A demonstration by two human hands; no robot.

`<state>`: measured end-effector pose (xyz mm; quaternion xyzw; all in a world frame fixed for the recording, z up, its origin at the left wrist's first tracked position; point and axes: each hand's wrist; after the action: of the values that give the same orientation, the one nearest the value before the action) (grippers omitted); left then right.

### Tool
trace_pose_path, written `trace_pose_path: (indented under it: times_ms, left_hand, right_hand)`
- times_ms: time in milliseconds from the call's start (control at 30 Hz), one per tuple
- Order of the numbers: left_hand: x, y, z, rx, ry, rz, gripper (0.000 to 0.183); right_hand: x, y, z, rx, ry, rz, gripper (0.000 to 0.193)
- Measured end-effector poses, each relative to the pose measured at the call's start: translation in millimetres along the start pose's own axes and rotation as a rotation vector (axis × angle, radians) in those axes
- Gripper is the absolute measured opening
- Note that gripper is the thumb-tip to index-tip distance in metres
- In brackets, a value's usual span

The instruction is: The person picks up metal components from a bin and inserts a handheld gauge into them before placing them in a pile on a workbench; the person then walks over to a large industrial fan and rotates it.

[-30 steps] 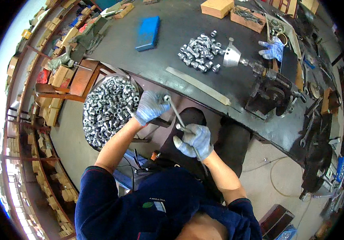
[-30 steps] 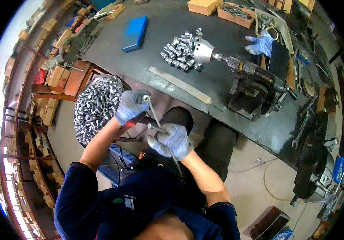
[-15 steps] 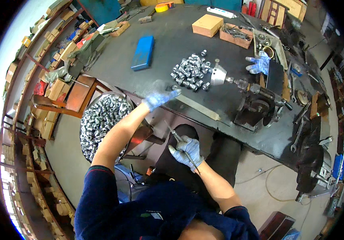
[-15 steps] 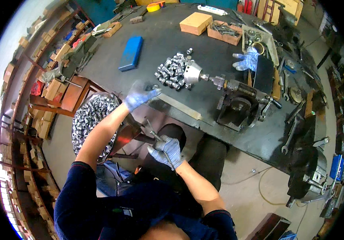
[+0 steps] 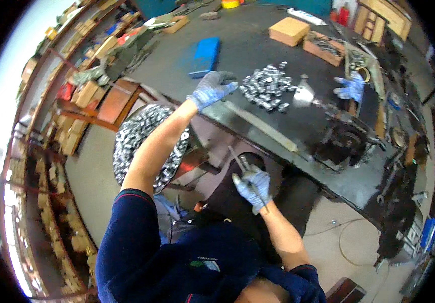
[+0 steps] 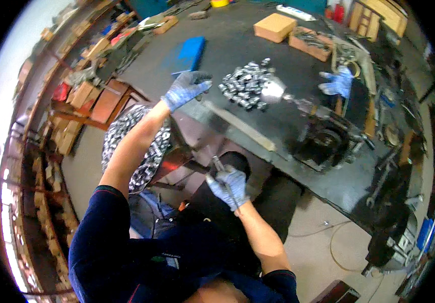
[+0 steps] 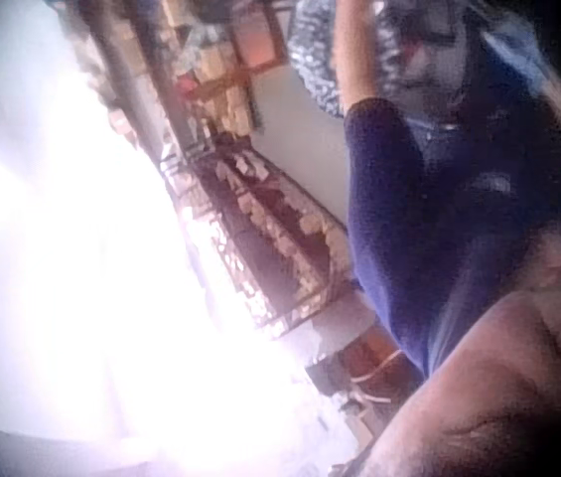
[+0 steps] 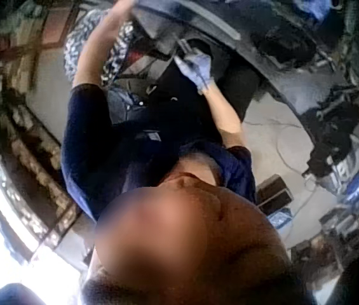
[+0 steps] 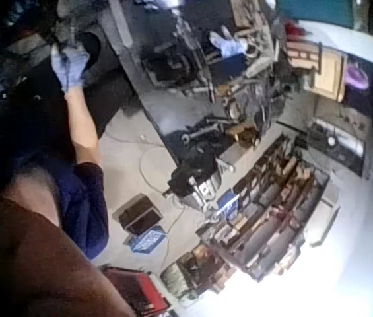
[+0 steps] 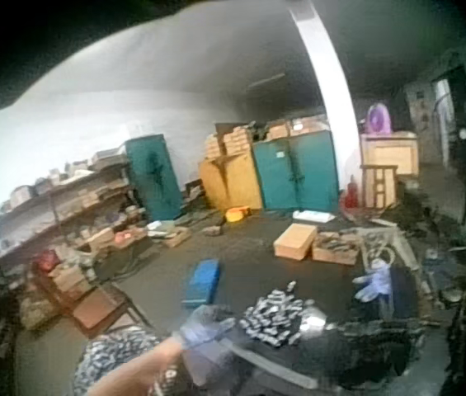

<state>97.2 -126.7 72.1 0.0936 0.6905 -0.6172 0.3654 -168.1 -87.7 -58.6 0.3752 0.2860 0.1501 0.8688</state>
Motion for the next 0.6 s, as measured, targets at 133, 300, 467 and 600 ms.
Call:
trace_pose_path:
  times_ms: [133, 300, 467, 600]
  left_hand:
    - [-82.5, 28.3, -80.0, 0.006, 0.059, 0.71, 0.041]
    - [-157.4, 68.6, -175.3, -0.21, -0.079, 0.637, 0.033]
    - [-162.1, 98.0, -218.0, -0.312, -0.102, 0.506, 0.039]
    - [-128.6, 86.1, -212.9, -0.25, 0.031, 0.678, 0.04]
  right_hand:
    - [2.5, 6.3, -0.2, 0.084, 0.001, 0.061, 0.031]
    - [11.3, 6.6, -1.6, 0.072, 0.021, 0.128, 0.027]
    - [8.3, 8.1, -4.6, 0.157, 0.098, 0.164, 0.023]
    - [6.1, 9.6, -3.4, 0.135, 0.132, 0.085, 0.02]
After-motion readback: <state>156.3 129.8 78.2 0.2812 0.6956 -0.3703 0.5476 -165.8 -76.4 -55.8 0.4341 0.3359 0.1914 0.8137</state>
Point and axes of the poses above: each hand's wrist, its own z-axis towards the middle knuckle, its own x-axis out of the palm, y = z × x, and after that the axes turned 1 degree about x, right-handed
